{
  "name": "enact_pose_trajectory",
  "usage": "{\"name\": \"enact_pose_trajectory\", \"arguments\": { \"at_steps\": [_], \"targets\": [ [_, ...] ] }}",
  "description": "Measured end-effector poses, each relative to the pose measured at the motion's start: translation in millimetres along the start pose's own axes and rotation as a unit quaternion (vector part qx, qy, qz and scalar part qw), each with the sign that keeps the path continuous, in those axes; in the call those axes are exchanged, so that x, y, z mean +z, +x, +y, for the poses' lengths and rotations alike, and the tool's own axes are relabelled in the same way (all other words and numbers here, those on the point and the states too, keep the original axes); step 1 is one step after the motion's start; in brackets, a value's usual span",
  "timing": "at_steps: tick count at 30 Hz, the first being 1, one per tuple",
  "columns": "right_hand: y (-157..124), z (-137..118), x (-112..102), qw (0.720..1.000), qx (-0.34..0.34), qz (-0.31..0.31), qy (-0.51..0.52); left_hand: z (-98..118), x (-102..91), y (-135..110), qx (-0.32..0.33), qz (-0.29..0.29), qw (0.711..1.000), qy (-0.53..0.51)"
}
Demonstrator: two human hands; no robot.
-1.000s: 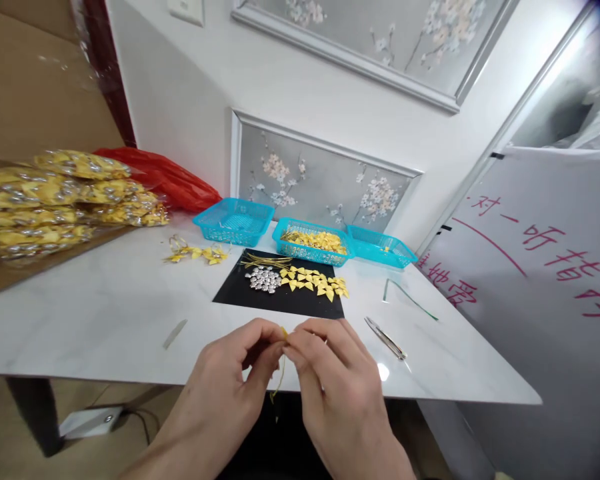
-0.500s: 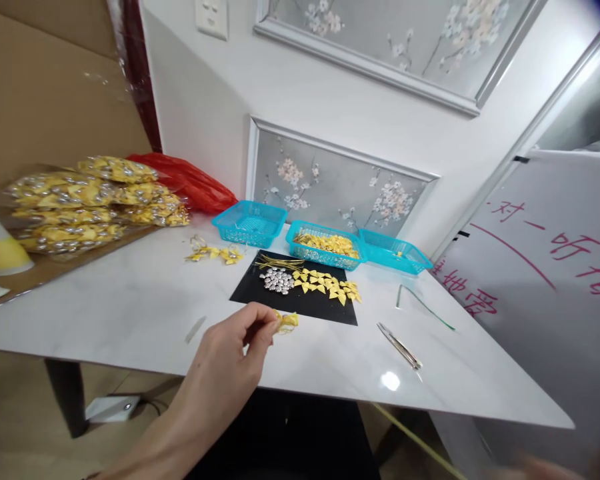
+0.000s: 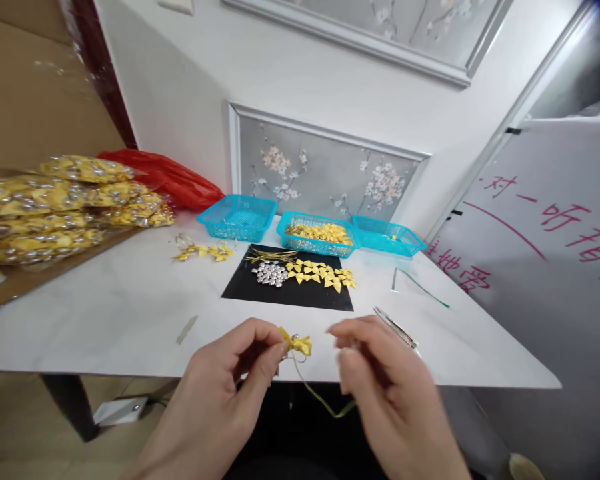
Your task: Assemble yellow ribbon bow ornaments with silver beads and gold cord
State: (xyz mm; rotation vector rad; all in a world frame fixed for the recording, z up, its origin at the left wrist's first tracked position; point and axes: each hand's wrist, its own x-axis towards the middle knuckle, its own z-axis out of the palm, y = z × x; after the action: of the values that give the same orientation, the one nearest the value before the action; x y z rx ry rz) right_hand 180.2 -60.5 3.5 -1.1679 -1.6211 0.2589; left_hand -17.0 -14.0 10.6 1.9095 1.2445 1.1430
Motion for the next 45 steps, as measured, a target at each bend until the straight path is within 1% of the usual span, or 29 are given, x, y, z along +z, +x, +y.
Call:
{"name": "enact_pose_trajectory", "arguments": {
  "at_steps": [3, 6, 9, 11, 13, 15, 17, 19, 20, 21, 22, 23, 25, 26, 27, 28, 31, 32, 34, 37, 40, 43, 45],
  "targets": [
    [13.4, -4.6, 18.2, 0.997, 0.025, -0.059, 0.046, 1.8, 1.4, -2.3, 0.025, 0.002, 1.000, 0.014],
    [18.9, -2.9, 22.1, 0.990, 0.049, -0.095, 0.097, -3.0, 3.9, -4.1, 0.034, 0.018, 0.999, -0.004],
    [18.3, -1.1, 19.1, 0.983, 0.083, -0.099, 0.132, -11.4, 4.5, -8.5, 0.002, 0.039, 0.998, -0.055],
    [17.3, -1.4, 17.9, 0.983, 0.085, -0.096, 0.132, -15.6, 2.5, -10.9, -0.035, 0.047, 0.994, -0.091],
    [16.8, -2.4, 18.1, 0.985, 0.076, -0.090, 0.129, -16.1, -0.5, -10.1, -0.057, 0.053, 0.991, -0.109],
    [16.7, -3.2, 19.0, 0.985, 0.068, -0.088, 0.130, -12.7, -3.0, -5.8, -0.051, 0.048, 0.992, -0.107],
    [16.4, -3.1, 20.2, 0.984, 0.072, -0.092, 0.138, -7.4, -3.3, 0.3, -0.024, 0.030, 0.995, -0.097],
    [15.8, -2.2, 22.3, 0.978, 0.100, -0.096, 0.158, -2.9, -1.5, 5.2, 0.002, 0.010, 0.996, -0.089],
    [15.3, -1.5, 23.9, 0.970, 0.128, -0.100, 0.182, -1.4, -0.2, 6.5, 0.010, 0.006, 0.996, -0.087],
    [14.8, -0.7, 26.0, 0.956, 0.163, -0.106, 0.220, -0.4, 1.2, 6.9, 0.012, 0.005, 0.996, -0.087],
    [14.2, 0.2, 28.6, 0.933, 0.203, -0.113, 0.274, 0.3, 2.4, 6.7, 0.011, 0.007, 0.996, -0.090],
    [13.6, 1.2, 31.3, 0.901, 0.243, -0.121, 0.338, 0.6, 3.2, 6.0, 0.004, 0.011, 0.996, -0.093],
    [11.9, 3.4, 36.2, 0.823, 0.308, -0.134, 0.458, 0.7, 3.6, 4.3, -0.008, 0.012, 0.994, -0.105],
    [10.9, 4.8, 37.5, 0.796, 0.323, -0.135, 0.493, 0.5, 3.1, 3.7, -0.016, 0.010, 0.994, -0.111],
    [9.8, 6.3, 37.6, 0.790, 0.327, -0.132, 0.502, 0.1, 2.3, 3.6, -0.023, 0.007, 0.993, -0.117],
    [8.7, 8.0, 36.4, 0.804, 0.320, -0.130, 0.484, -0.7, 1.3, 3.8, -0.032, 0.002, 0.992, -0.122],
    [6.1, 12.4, 26.9, 0.888, 0.269, -0.114, 0.356, -4.5, -1.7, 6.2, -0.063, -0.007, 0.989, -0.130],
    [5.8, 12.9, 23.1, 0.907, 0.253, -0.108, 0.320, -5.9, -2.5, 6.9, -0.074, -0.007, 0.988, -0.133],
    [5.9, 12.2, 17.4, 0.928, 0.225, -0.093, 0.281, -8.2, -3.9, 7.5, -0.092, -0.006, 0.986, -0.139],
    [7.4, 7.8, 15.4, 0.940, 0.196, -0.079, 0.269, -9.4, -5.9, 6.8, -0.110, -0.019, 0.983, -0.149],
    [9.9, 4.6, 18.1, 0.935, 0.205, -0.092, 0.273, -8.8, -7.3, 7.0, -0.111, -0.031, 0.981, -0.154],
    [11.1, 3.7, 23.0, 0.930, 0.211, -0.110, 0.280, -7.3, -6.4, 9.1, -0.092, -0.009, 0.986, -0.141],
    [8.9, 2.6, 30.2, 0.932, 0.200, -0.094, 0.287, -5.5, -3.6, 9.6, -0.075, 0.020, 0.990, -0.121]
  ]
}}
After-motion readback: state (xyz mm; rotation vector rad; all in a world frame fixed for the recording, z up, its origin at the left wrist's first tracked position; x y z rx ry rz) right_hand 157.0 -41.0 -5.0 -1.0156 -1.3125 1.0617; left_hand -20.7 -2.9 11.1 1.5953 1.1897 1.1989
